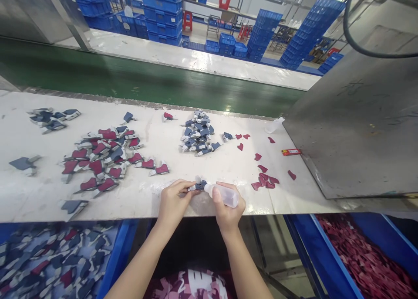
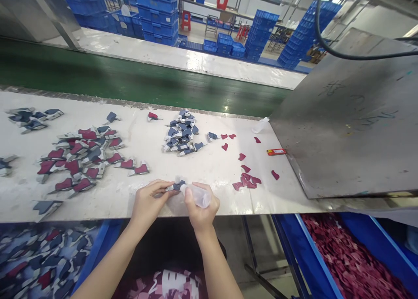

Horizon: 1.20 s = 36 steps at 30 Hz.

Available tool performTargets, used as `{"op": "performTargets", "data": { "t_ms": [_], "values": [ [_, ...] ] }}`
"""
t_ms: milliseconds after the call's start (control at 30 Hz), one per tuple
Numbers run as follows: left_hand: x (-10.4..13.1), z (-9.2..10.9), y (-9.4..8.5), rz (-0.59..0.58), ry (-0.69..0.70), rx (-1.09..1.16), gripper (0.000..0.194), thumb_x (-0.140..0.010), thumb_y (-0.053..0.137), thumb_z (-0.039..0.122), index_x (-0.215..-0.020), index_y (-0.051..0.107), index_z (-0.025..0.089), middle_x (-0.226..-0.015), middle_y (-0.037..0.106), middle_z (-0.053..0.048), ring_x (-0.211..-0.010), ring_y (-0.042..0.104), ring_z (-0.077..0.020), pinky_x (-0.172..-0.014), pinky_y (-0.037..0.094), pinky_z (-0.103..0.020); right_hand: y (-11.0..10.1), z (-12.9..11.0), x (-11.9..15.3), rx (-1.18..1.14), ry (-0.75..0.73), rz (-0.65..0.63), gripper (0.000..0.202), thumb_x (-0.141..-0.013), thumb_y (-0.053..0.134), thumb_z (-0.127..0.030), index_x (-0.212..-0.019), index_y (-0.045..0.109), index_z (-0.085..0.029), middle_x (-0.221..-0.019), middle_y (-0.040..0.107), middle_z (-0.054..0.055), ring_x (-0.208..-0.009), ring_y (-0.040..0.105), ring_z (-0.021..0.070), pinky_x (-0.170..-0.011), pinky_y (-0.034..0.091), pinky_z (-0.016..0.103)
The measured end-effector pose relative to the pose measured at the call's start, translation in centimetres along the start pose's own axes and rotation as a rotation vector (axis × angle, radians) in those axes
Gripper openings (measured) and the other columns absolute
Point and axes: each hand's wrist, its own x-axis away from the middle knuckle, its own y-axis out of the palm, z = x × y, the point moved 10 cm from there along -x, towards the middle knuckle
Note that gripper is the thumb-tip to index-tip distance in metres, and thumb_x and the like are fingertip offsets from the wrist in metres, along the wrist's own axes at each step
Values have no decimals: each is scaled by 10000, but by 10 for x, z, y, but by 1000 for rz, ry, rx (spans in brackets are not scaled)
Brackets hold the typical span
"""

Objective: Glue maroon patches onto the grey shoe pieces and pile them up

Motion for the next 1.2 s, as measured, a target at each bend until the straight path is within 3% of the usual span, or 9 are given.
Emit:
{"op": "performTargets", "data": {
  "t_ms": [767,867,933,1067,1200],
  "values": [
    [1,0,1,-5,-23,29,134,-749,697,196,-843,787,223,-853,754,-24,-757,732,-175,-724,626,-281,3,-2,-3,-45,30,-60,207,-831,663,-368,-809,685,-163,-671,702,33,-568,665,173,-500,522,266],
    [0,-1,0,-3,-24,1,116,-743,743,236,-850,787,228,-854,757,-20,-743,729,-172,-713,624,-273,-2,3,-1,-68,47,-31,200,-830,663,-362,-815,673,-163,-660,676,23,-563,652,169,-502,514,264],
    [0,-2,0,0,-22,-27,114,-742,759,251,-850,786,229,-850,758,-19,-734,724,-171,-706,623,-273,-14,7,-1,-86,65,60,215,-833,653,-376,-851,653,-161,-689,657,21,-574,645,165,-510,515,265],
    [-1,-1,-1,10,-11,-61,127,-734,781,305,-838,785,232,-834,756,-16,-741,716,-180,-720,625,-287,-36,12,-10,-46,90,206,287,-800,686,-400,-951,590,-175,-803,635,30,-662,659,176,-581,547,289],
    [-1,-6,-3,22,-44,-92,194,-730,787,386,-851,780,235,-874,756,-19,-742,719,-186,-719,620,-286,-26,14,-34,13,64,115,362,-733,763,-371,-954,525,-210,-953,693,73,-872,707,223,-758,579,346]
  ]
}}
